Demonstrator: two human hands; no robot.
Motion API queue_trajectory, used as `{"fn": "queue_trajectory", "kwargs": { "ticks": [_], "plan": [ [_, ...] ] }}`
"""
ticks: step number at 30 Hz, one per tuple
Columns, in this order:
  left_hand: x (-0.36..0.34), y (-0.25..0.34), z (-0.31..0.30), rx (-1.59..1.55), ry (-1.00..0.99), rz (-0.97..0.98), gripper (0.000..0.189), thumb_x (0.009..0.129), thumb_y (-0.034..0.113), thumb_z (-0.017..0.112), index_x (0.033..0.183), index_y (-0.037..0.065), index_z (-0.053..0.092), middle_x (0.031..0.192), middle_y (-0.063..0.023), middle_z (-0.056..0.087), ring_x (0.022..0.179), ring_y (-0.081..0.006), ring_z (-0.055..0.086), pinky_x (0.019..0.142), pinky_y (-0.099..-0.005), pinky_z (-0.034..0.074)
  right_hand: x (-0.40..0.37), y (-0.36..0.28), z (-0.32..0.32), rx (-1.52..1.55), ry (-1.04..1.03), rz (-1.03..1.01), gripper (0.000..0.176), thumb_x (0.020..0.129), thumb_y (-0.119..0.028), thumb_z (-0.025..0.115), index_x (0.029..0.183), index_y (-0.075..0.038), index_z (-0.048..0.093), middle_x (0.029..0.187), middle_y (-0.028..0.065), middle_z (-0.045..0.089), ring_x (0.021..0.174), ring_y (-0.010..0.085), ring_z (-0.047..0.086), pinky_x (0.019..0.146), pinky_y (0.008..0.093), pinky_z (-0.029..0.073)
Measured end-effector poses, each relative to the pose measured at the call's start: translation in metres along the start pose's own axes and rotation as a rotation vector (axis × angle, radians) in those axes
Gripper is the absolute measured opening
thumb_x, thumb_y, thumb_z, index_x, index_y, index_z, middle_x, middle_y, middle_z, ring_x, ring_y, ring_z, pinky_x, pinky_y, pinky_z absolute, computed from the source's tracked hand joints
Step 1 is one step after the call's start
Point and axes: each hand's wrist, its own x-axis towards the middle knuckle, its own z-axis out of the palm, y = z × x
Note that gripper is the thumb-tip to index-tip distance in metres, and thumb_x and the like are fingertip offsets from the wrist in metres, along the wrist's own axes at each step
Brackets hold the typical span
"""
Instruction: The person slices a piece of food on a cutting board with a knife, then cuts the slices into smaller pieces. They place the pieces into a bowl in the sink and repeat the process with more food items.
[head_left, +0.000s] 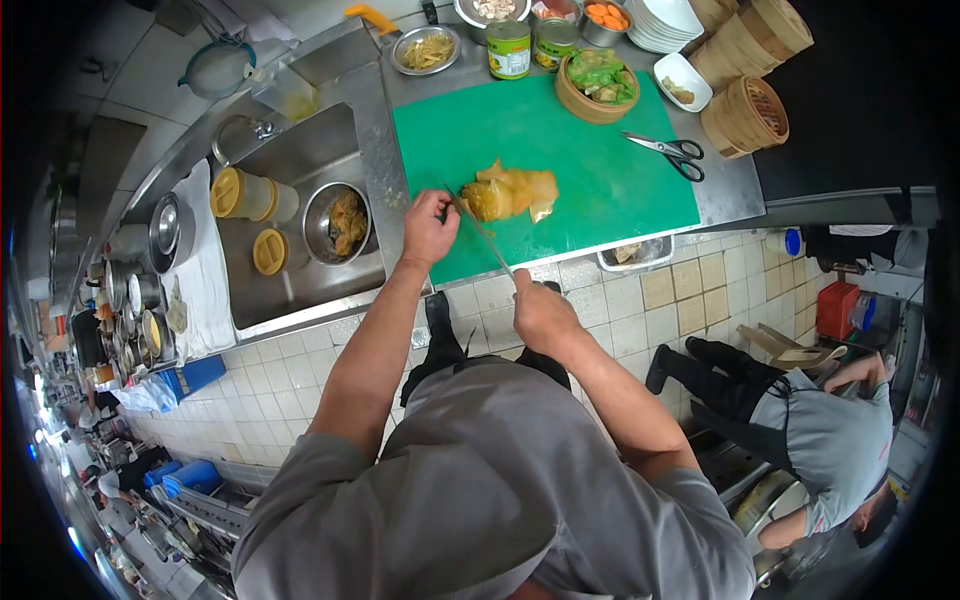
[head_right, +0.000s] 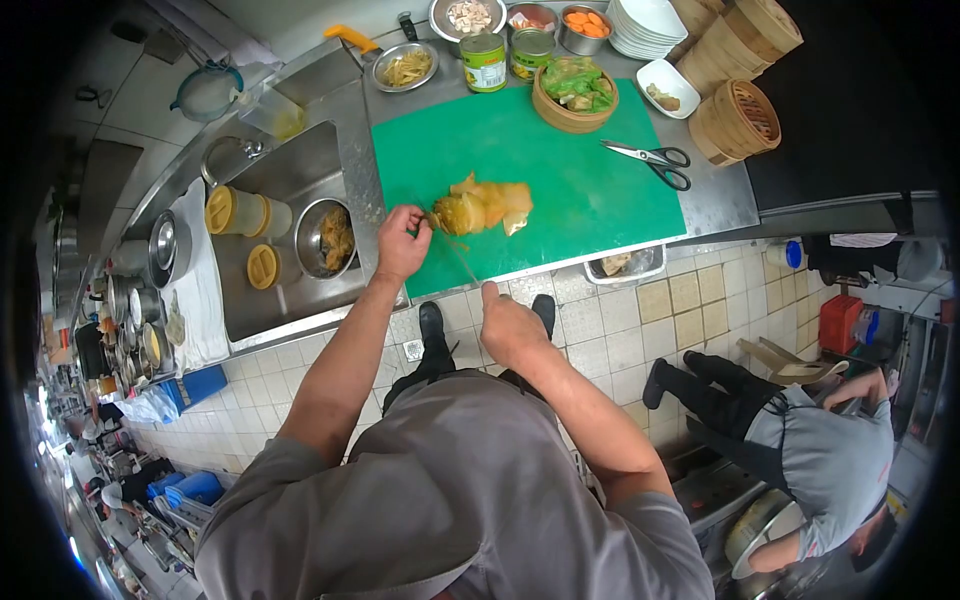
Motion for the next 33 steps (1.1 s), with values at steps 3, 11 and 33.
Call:
{"fn": "queue_trajectory", "kwargs": {
  "ticks": [3,11,33],
  "plan": [
    [0.0,-0.001,0.0,0.002,-0.001,0.012,0.017,0.087,0.0,0.074,0.103,0.001,0.068,0.093,-0.0117,0.068,0.076,-0.0219,0.066,0.072,-0.0348,0.057,-0.002,0.0,0.005,-0.015,0.0,0.015,0.034,0.093,0.0,0.051,0.126,0.009,0.049,0.108,0.0377,0.072,0.102,0.0538,0.073,0.092,0.0604,0.058],
    [0.001,-0.001,0.001,-0.011,0.005,0.011,0.017,0.086,-0.001,0.074,0.101,0.002,0.067,0.092,-0.0113,0.068,0.075,-0.0223,0.066,0.07,-0.0352,0.057,-0.004,0.001,0.007,-0.015,0.009,0.0,0.035,0.093,0.0,0.052,0.126,0.009,0.049,0.105,0.0371,0.072,0.101,0.0528,0.074,0.09,0.0597,0.059],
    [0.001,-0.001,-0.003,-0.037,-0.011,-0.053,0.033,0.083,-0.005,0.072,0.116,0.002,0.071,0.105,-0.0132,0.069,0.081,-0.0232,0.067,0.073,-0.0352,0.057,0.004,0.006,0.013,0.114,0.035,0.008,0.027,0.104,-0.008,0.052,0.124,0.009,0.047,0.099,0.0379,0.072,0.099,0.0556,0.072,0.089,0.0639,0.055]
  ]
}}
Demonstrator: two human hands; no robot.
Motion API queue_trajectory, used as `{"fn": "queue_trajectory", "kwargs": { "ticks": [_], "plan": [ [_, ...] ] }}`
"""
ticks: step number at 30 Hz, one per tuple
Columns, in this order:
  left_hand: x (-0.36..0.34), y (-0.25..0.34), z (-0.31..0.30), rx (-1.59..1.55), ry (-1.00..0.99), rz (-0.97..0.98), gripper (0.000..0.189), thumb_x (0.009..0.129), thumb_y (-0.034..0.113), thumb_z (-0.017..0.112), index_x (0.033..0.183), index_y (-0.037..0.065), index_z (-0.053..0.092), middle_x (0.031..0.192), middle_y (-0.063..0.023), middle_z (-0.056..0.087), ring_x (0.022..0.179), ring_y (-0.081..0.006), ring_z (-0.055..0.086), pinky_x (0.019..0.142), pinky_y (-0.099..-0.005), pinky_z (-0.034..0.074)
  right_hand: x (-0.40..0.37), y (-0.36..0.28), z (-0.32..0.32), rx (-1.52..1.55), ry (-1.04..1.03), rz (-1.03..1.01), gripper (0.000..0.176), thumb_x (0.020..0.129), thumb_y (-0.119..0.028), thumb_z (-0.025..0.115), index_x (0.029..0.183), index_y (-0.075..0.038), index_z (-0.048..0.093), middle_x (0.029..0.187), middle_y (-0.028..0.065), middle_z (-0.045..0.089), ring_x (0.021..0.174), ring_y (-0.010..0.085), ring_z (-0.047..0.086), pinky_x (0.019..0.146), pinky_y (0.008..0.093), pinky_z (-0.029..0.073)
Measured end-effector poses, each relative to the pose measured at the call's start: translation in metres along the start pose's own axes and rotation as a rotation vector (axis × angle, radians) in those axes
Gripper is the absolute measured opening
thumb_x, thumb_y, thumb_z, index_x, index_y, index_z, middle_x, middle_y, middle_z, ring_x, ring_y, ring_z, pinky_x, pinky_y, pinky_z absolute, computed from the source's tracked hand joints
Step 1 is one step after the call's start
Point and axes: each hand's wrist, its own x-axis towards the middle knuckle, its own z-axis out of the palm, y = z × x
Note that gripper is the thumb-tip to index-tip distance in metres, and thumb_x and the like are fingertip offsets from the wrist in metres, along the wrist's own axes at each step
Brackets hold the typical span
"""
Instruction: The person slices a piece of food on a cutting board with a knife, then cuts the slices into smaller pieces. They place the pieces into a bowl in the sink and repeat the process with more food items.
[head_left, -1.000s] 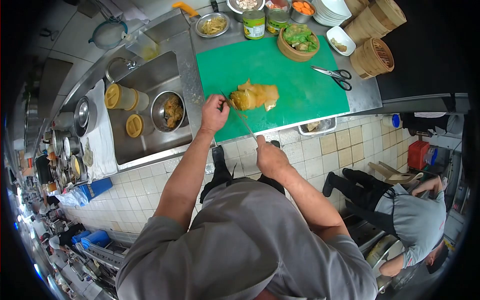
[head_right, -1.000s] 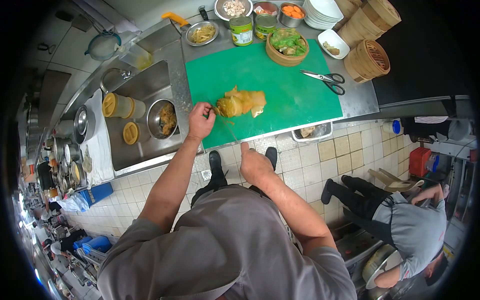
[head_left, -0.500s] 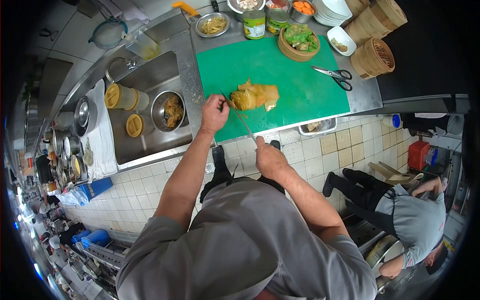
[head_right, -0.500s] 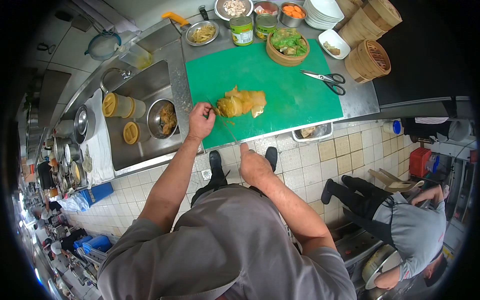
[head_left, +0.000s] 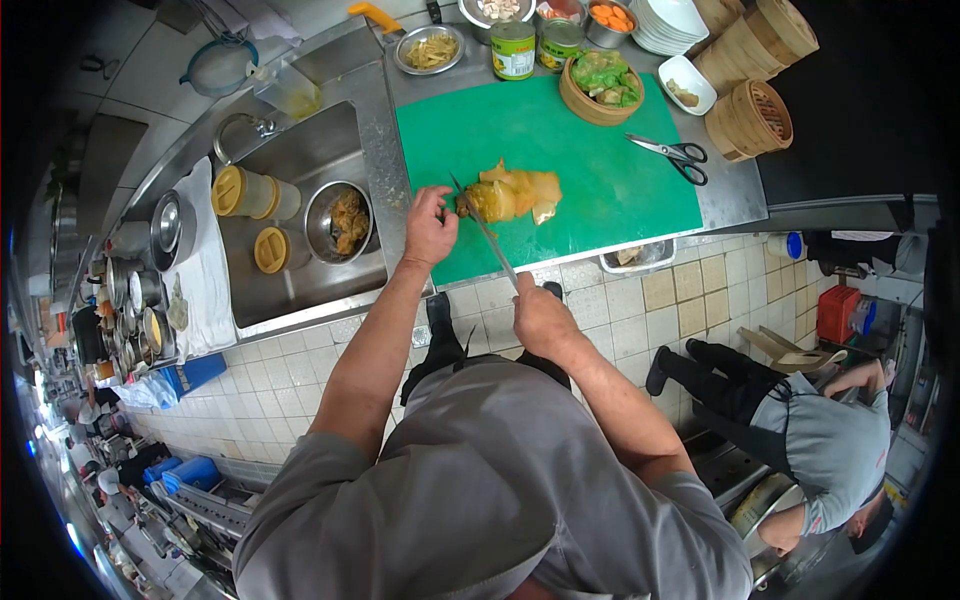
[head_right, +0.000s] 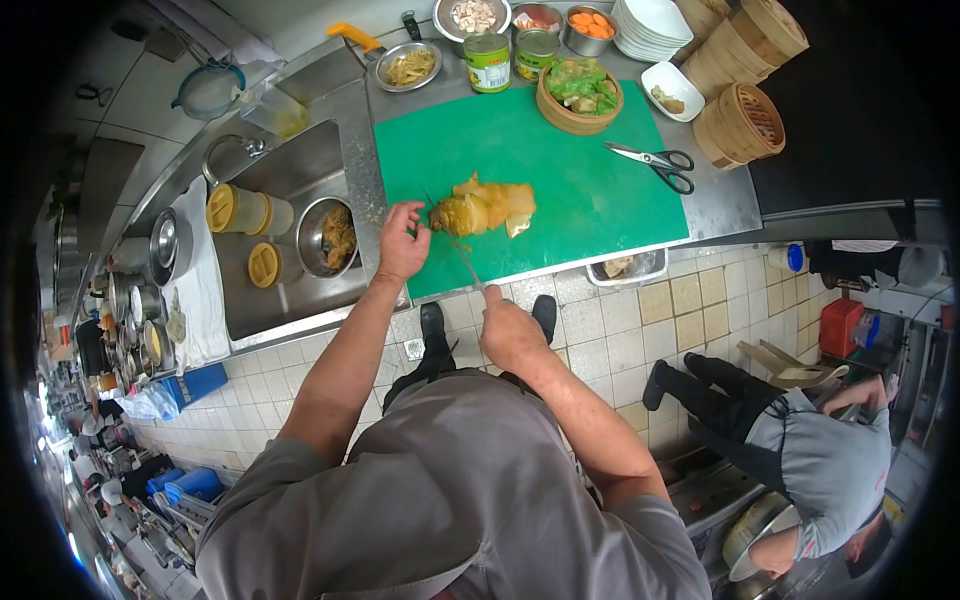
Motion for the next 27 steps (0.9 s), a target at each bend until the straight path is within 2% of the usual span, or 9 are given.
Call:
{"fn": "queue_trajectory", "kwargs": {
  "ticks": [7,13,15,16,18,19,21,24,27],
  "plan": [
    [0.001,0.005,-0.006,0.061,-0.119,0.081,0.038,0.086,0.001,0.079,0.122,0.005,0.07,0.113,-0.0132,0.071,0.089,-0.0245,0.068,0.077,-0.0365,0.059,-0.007,0.004,-0.001,0.058,0.051,-0.056,0.023,0.103,-0.008,0.055,0.118,0.008,0.046,0.089,0.0383,0.071,0.092,0.0579,0.07,0.084,0.0664,0.053],
    [0.007,0.018,-0.007,0.196,-0.161,0.065,0.025,0.088,0.005,0.081,0.11,0.004,0.069,0.108,-0.0133,0.071,0.091,-0.0261,0.07,0.078,-0.0371,0.059,-0.013,0.011,0.001,0.117,0.1,-0.098,0.02,0.103,-0.008,0.055,0.112,0.007,0.045,0.085,0.0385,0.069,0.086,0.0587,0.068,0.081,0.0678,0.051],
    [0.007,0.025,-0.011,0.146,-0.329,-0.249,0.022,0.088,0.005,0.08,0.106,0.003,0.068,0.107,-0.0162,0.07,0.103,-0.0325,0.069,0.086,-0.044,0.059,-0.014,0.015,0.002,0.122,0.121,-0.13,0.021,0.104,-0.01,0.056,0.111,0.006,0.046,0.082,0.038,0.068,0.086,0.0584,0.068,0.081,0.0674,0.051],
    [0.007,0.027,-0.014,0.146,-0.327,-0.248,0.022,0.088,0.005,0.08,0.106,0.003,0.068,0.107,-0.0162,0.07,0.103,-0.0325,0.069,0.086,-0.044,0.059,-0.014,0.016,0.002,0.121,0.122,-0.132,0.021,0.104,-0.01,0.056,0.111,0.006,0.046,0.082,0.038,0.068,0.086,0.0584,0.068,0.081,0.0674,0.051],
    [0.005,0.029,-0.023,-0.137,-0.423,-0.65,0.023,0.089,0.006,0.078,0.11,0.004,0.07,0.115,-0.0159,0.07,0.112,-0.0345,0.066,0.097,-0.0466,0.056,-0.016,0.015,0.0,0.072,0.102,-0.112,0.021,0.105,-0.012,0.055,0.114,0.005,0.048,0.088,0.0368,0.07,0.088,0.0569,0.069,0.081,0.0656,0.052],
    [0.0,0.031,-0.026,-0.134,-0.425,-0.652,0.023,0.089,0.006,0.078,0.11,0.004,0.07,0.115,-0.0159,0.07,0.112,-0.0345,0.066,0.097,-0.0466,0.056,-0.019,0.012,-0.002,0.075,0.1,-0.111,0.021,0.105,-0.012,0.055,0.114,0.005,0.048,0.088,0.0368,0.07,0.088,0.0569,0.069,0.081,0.0656,0.052],
    [-0.009,0.037,-0.034,0.319,-0.116,0.022,0.028,0.091,0.005,0.077,0.118,0.01,0.073,0.126,-0.0141,0.068,0.122,-0.0335,0.062,0.103,-0.0458,0.054,-0.022,0.002,-0.01,-0.049,0.103,-0.002,0.022,0.105,-0.012,0.053,0.119,0.004,0.051,0.097,0.0344,0.072,0.091,0.054,0.072,0.083,0.0635,0.055],
    [-0.004,0.078,-0.041,0.318,-0.233,0.199,0.03,0.091,0.006,0.077,0.12,0.013,0.077,0.139,-0.012,0.064,0.13,-0.0347,0.056,0.112,-0.0495,0.047,-0.021,0.0,-0.014,-0.14,0.116,-0.033,0.024,0.104,-0.011,0.052,0.122,0.004,0.054,0.105,0.0321,0.073,0.095,0.051,0.074,0.084,0.0612,0.057],
    [0.009,0.079,-0.046,0.466,-0.402,0.281,0.024,0.092,0.009,0.078,0.115,0.015,0.08,0.131,-0.0068,0.07,0.127,-0.0311,0.059,0.11,-0.0494,0.045,-0.018,0.002,-0.014,-0.218,0.12,-0.031,0.026,0.1,-0.008,0.053,0.124,0.004,0.055,0.104,0.0314,0.073,0.096,0.0496,0.075,0.084,0.0596,0.058]
  ]
}}
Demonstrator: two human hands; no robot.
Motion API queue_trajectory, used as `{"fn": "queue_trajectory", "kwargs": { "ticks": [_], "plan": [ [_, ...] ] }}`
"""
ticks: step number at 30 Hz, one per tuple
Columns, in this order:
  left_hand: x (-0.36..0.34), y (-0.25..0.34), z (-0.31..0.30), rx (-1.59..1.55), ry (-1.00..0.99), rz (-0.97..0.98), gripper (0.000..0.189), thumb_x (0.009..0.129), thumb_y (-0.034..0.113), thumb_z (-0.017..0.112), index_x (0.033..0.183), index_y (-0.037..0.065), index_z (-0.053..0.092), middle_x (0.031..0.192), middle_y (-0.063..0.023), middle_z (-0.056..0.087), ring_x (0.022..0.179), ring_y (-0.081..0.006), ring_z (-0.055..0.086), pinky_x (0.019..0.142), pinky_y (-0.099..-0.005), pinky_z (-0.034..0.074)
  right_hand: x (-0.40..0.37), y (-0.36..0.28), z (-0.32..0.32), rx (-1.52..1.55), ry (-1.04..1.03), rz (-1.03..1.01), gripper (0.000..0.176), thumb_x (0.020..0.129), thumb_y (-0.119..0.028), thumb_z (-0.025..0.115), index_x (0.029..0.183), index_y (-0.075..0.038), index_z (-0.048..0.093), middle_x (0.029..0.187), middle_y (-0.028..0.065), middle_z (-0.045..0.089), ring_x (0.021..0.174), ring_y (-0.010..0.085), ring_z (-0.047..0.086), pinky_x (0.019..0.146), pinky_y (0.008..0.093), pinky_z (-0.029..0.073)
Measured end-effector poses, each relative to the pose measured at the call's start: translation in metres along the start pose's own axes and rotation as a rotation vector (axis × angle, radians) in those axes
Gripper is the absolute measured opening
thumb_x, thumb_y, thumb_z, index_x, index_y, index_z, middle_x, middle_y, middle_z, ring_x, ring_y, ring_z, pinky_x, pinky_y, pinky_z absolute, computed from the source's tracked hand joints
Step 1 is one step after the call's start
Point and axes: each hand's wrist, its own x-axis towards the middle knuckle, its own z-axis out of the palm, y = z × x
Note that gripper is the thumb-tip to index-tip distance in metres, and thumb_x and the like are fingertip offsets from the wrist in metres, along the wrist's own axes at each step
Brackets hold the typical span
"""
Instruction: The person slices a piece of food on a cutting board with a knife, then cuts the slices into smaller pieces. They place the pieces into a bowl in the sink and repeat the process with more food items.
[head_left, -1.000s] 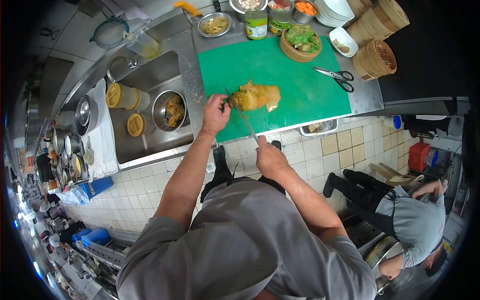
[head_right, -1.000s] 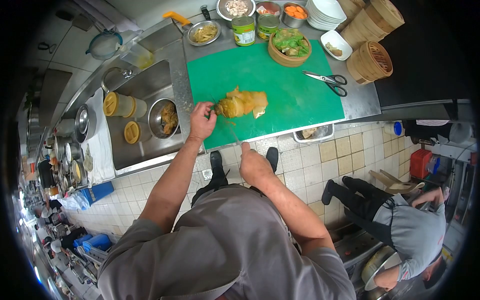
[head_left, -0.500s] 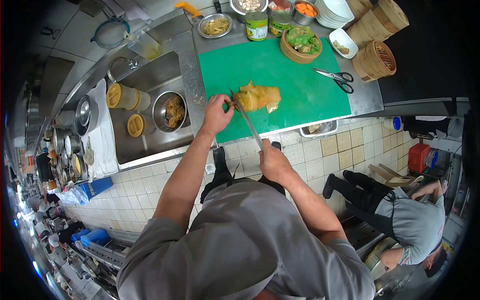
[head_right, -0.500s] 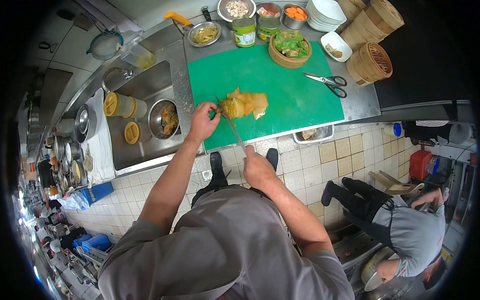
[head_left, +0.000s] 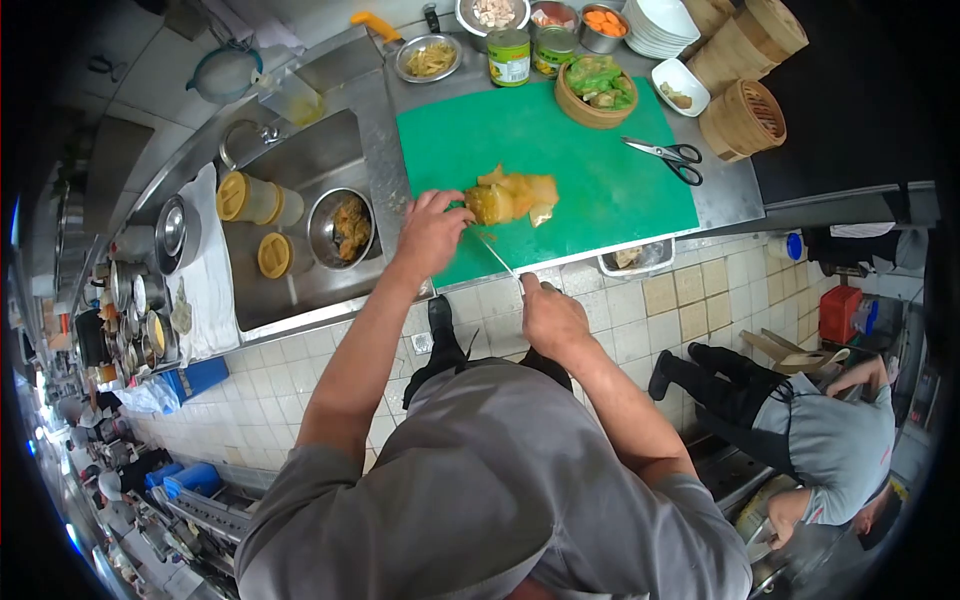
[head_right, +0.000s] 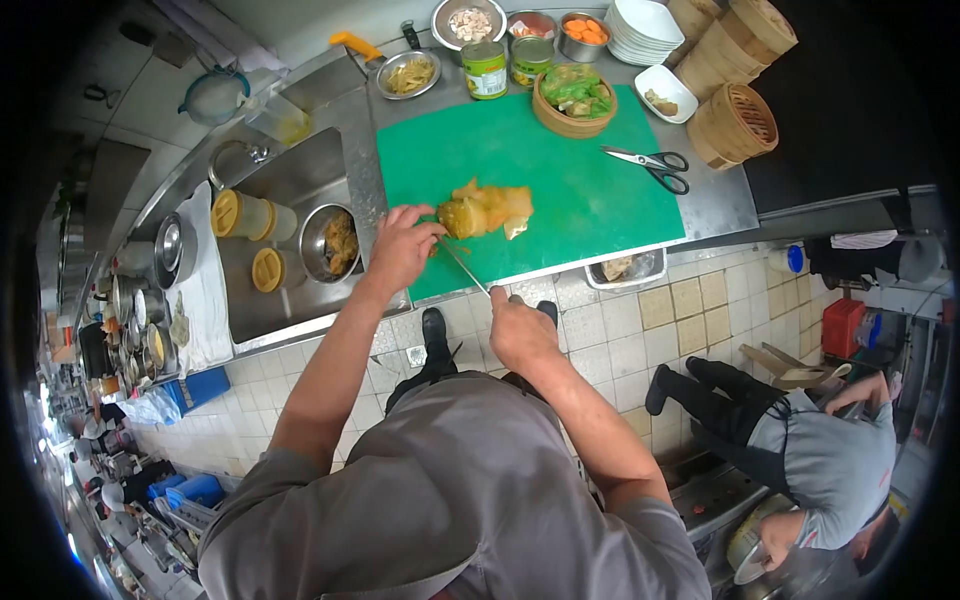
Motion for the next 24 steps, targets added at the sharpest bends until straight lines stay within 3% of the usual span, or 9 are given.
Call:
{"fn": "queue_trajectory", "kwargs": {
  "ticks": [3,9,13,15,18,20,21,22,24],
  "plan": [
    [0.018,-0.027,-0.007,0.039,-0.269,0.028,0.018,0.093,0.01,0.077,0.109,0.015,0.083,0.12,-0.0025,0.075,0.124,-0.028,0.06,0.109,-0.0489,0.044,-0.009,0.011,-0.007,-0.022,-0.019,-0.033,0.031,0.098,-0.006,0.053,0.128,0.002,0.056,0.106,0.0312,0.073,0.096,0.0497,0.075,0.084,0.0591,0.059],
    [0.053,-0.045,-0.007,0.032,-0.416,0.007,0.013,0.094,0.012,0.077,0.106,0.013,0.082,0.113,-0.0027,0.078,0.119,-0.0274,0.063,0.106,-0.0465,0.045,-0.058,0.046,-0.02,0.036,-0.047,-0.005,0.023,0.101,-0.011,0.054,0.122,-0.001,0.055,0.098,0.0292,0.074,0.096,0.0507,0.073,0.084,0.0617,0.056],
    [0.056,-0.047,-0.005,0.024,-0.189,0.033,0.014,0.094,0.014,0.079,0.107,0.01,0.082,0.111,-0.0075,0.077,0.11,-0.0307,0.067,0.099,-0.0463,0.05,-0.083,0.079,-0.024,0.143,-0.055,-0.03,0.018,0.105,-0.017,0.059,0.114,-0.002,0.054,0.093,0.0308,0.072,0.092,0.0542,0.069,0.08,0.0643,0.051],
    [0.045,-0.058,0.003,-0.188,0.081,-0.205,0.017,0.094,0.014,0.08,0.11,0.008,0.082,0.109,-0.0132,0.075,0.102,-0.0342,0.07,0.092,-0.0468,0.056,-0.081,0.086,-0.021,0.203,-0.071,0.026,0.017,0.106,-0.017,0.059,0.113,-0.002,0.054,0.092,0.0305,0.071,0.092,0.0544,0.068,0.079,0.0643,0.051],
    [0.004,-0.07,0.028,-0.344,-0.087,-0.481,0.017,0.093,0.013,0.08,0.108,0.006,0.081,0.114,-0.0161,0.075,0.113,-0.0378,0.068,0.099,-0.0447,0.056,-0.065,0.105,0.013,0.336,-0.039,0.059,0.018,0.107,-0.018,0.058,0.111,-0.002,0.054,0.086,0.0298,0.07,0.088,0.0551,0.067,0.077,0.0627,0.05],
    [-0.024,-0.048,0.032,-0.298,-0.08,-0.39,0.018,0.093,0.014,0.08,0.109,0.006,0.081,0.11,-0.016,0.074,0.108,-0.0362,0.07,0.097,-0.0445,0.057,-0.045,0.101,0.029,0.419,0.049,0.013,0.021,0.108,-0.021,0.06,0.105,-0.002,0.054,0.083,0.0308,0.068,0.088,0.0546,0.066,0.075,0.0597,0.051],
    [-0.035,-0.039,0.035,-0.259,-0.077,-0.294,0.02,0.094,0.015,0.08,0.111,0.005,0.081,0.107,-0.016,0.073,0.103,-0.0346,0.071,0.095,-0.0443,0.057,-0.039,0.091,0.029,0.475,0.025,0.023,0.017,0.108,-0.017,0.061,0.113,-0.001,0.062,0.087,0.0246,0.072,0.083,0.0427,0.071,0.075,0.0506,0.055],
    [-0.041,-0.037,0.037,-0.255,-0.079,-0.297,0.02,0.094,0.015,0.08,0.111,0.005,0.081,0.107,-0.016,0.073,0.103,-0.0346,0.071,0.095,-0.0443,0.057,-0.032,0.08,0.033,0.479,0.022,0.022,0.017,0.108,-0.017,0.061,0.113,-0.001,0.062,0.087,0.0246,0.072,0.083,0.0427,0.071,0.075,0.0506,0.055],
    [-0.051,-0.034,0.04,-0.223,0.014,-0.384,0.027,0.091,0.018,0.084,0.115,0.006,0.081,0.117,-0.0148,0.072,0.115,-0.0349,0.067,0.103,-0.0451,0.054,-0.021,0.064,0.044,0.847,0.07,0.047,0.031,0.108,-0.01,0.061,0.139,-0.004,0.066,0.102,0.0169,0.077,0.082,0.0246,0.071,0.078,0.0405,0.058]
  ]
}}
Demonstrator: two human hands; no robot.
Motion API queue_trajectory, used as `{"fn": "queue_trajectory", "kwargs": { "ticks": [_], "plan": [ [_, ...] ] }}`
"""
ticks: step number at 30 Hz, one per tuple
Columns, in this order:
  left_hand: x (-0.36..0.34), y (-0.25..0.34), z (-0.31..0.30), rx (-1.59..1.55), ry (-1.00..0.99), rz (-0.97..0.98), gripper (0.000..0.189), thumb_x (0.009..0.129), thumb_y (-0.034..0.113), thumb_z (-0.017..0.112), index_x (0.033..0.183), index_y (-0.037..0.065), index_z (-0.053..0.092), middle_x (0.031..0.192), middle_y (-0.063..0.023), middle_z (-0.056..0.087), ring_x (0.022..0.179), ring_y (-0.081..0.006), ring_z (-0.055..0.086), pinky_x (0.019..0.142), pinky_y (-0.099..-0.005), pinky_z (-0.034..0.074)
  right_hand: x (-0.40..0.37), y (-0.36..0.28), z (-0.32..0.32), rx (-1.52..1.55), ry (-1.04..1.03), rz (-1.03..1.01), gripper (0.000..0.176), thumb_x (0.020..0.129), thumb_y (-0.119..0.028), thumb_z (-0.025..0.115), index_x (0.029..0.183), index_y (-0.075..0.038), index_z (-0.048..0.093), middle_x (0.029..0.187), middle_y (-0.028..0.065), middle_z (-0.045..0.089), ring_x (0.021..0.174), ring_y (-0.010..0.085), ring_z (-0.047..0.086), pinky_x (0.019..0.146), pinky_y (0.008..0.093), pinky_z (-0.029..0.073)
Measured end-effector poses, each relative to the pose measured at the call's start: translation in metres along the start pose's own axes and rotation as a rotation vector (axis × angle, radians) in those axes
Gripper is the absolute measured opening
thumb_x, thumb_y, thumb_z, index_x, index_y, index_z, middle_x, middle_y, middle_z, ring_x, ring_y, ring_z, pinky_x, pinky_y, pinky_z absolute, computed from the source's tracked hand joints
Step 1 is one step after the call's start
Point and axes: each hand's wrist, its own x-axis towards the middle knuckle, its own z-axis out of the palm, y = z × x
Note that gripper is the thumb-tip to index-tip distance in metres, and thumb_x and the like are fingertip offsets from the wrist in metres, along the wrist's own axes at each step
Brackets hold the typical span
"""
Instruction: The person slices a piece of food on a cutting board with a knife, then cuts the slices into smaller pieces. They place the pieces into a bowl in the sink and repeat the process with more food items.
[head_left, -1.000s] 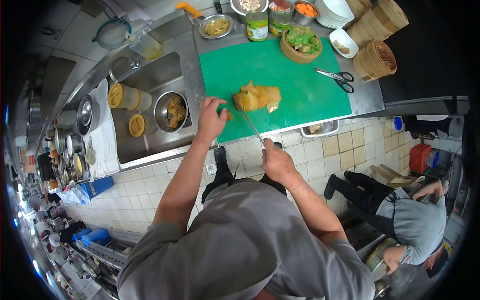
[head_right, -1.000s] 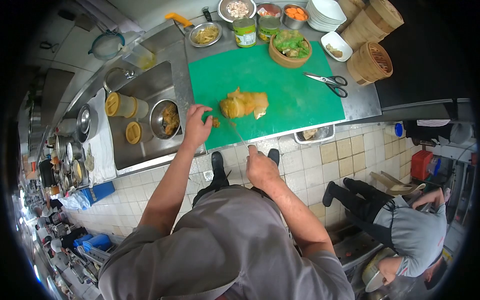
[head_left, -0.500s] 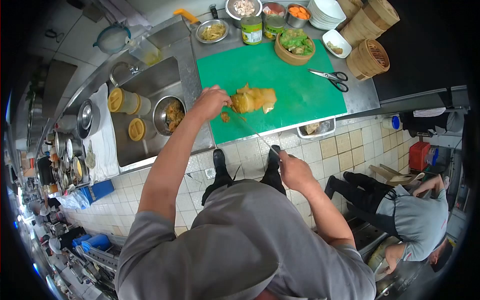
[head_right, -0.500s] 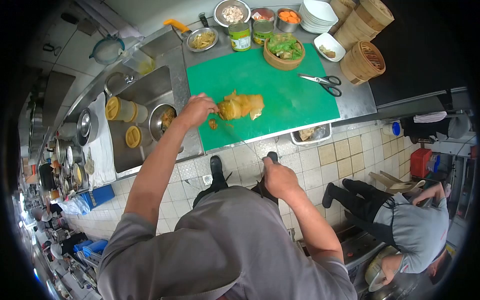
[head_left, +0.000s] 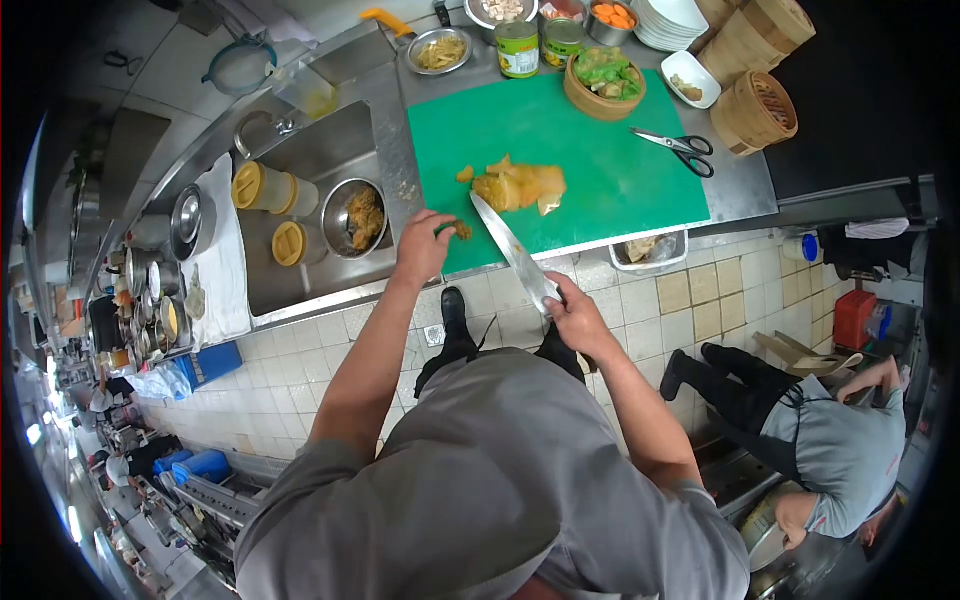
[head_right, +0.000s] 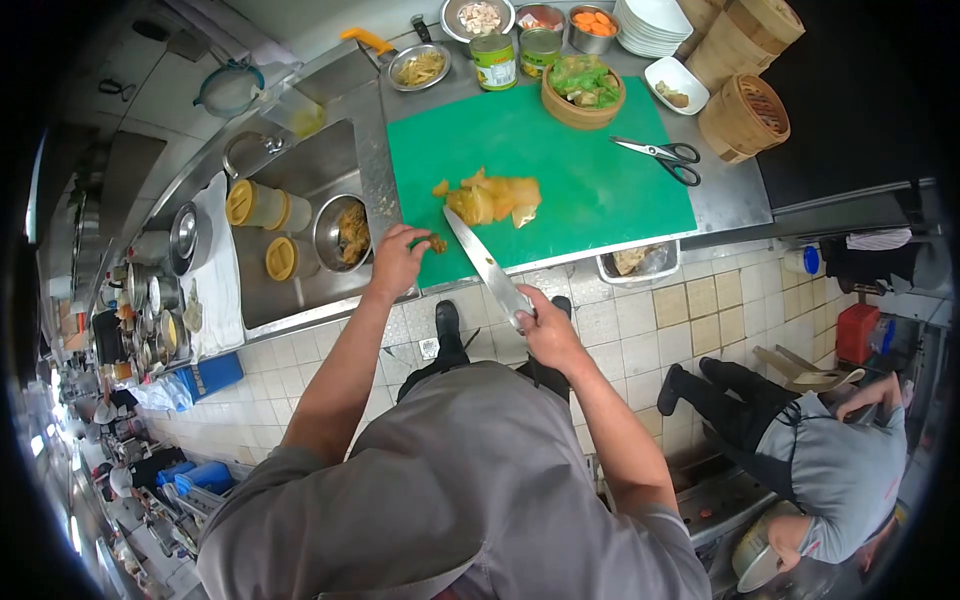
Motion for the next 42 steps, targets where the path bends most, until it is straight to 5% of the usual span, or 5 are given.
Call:
{"fn": "queue_trajectory", "kwargs": {
  "ticks": [6,22,24,31,42],
  "plan": [
    [-0.006,0.004,0.01,0.092,0.23,-0.09,0.054,0.083,0.026,0.093,0.129,0.011,0.07,0.135,-0.0123,0.064,0.128,-0.0371,0.057,0.111,-0.0463,0.047,0.029,0.029,0.017,0.062,-0.131,0.04,0.061,0.108,-0.003,0.061,0.166,-0.017,0.05,0.12,0.0105,0.074,0.085,0.0134,0.064,0.082,0.0309,0.059],
    [0.01,0.019,-0.012,0.137,0.102,-0.224,0.079,0.073,0.03,0.101,0.139,0.009,0.062,0.152,-0.0142,0.054,0.146,-0.0351,0.045,0.122,-0.0463,0.039,0.035,0.04,0.012,-0.082,-0.19,-0.017,0.06,0.109,-0.004,0.061,0.166,-0.02,0.05,0.13,0.0112,0.074,0.088,0.0136,0.066,0.085,0.0309,0.059],
    [0.012,0.023,-0.013,0.136,0.079,-0.246,0.083,0.073,0.029,0.101,0.142,0.011,0.059,0.157,-0.0133,0.05,0.148,-0.0348,0.044,0.122,-0.0481,0.038,0.043,0.038,0.017,-0.037,-0.19,-0.016,0.061,0.108,-0.008,0.062,0.166,-0.02,0.049,0.132,0.0182,0.076,0.092,0.0215,0.073,0.088,0.0355,0.059],
    [0.015,0.028,-0.018,0.154,0.063,-0.257,0.088,0.071,0.028,0.102,0.145,0.014,0.056,0.163,-0.0116,0.043,0.149,-0.0356,0.042,0.122,-0.0525,0.038,0.044,0.019,0.02,-0.046,-0.23,0.058,0.061,0.108,-0.007,0.06,0.166,-0.021,0.049,0.128,0.0186,0.076,0.086,0.0193,0.07,0.086,0.0364,0.059],
    [0.02,0.03,-0.02,0.208,0.045,-0.198,0.091,0.07,0.03,0.102,0.147,0.014,0.055,0.164,-0.011,0.041,0.15,-0.036,0.04,0.122,-0.0533,0.037,0.035,0.018,0.017,-0.203,-0.21,-0.054,0.06,0.106,-0.008,0.061,0.164,-0.018,0.052,0.137,0.0262,0.072,0.116,0.0337,0.074,0.104,0.0377,0.054]
  ]
}}
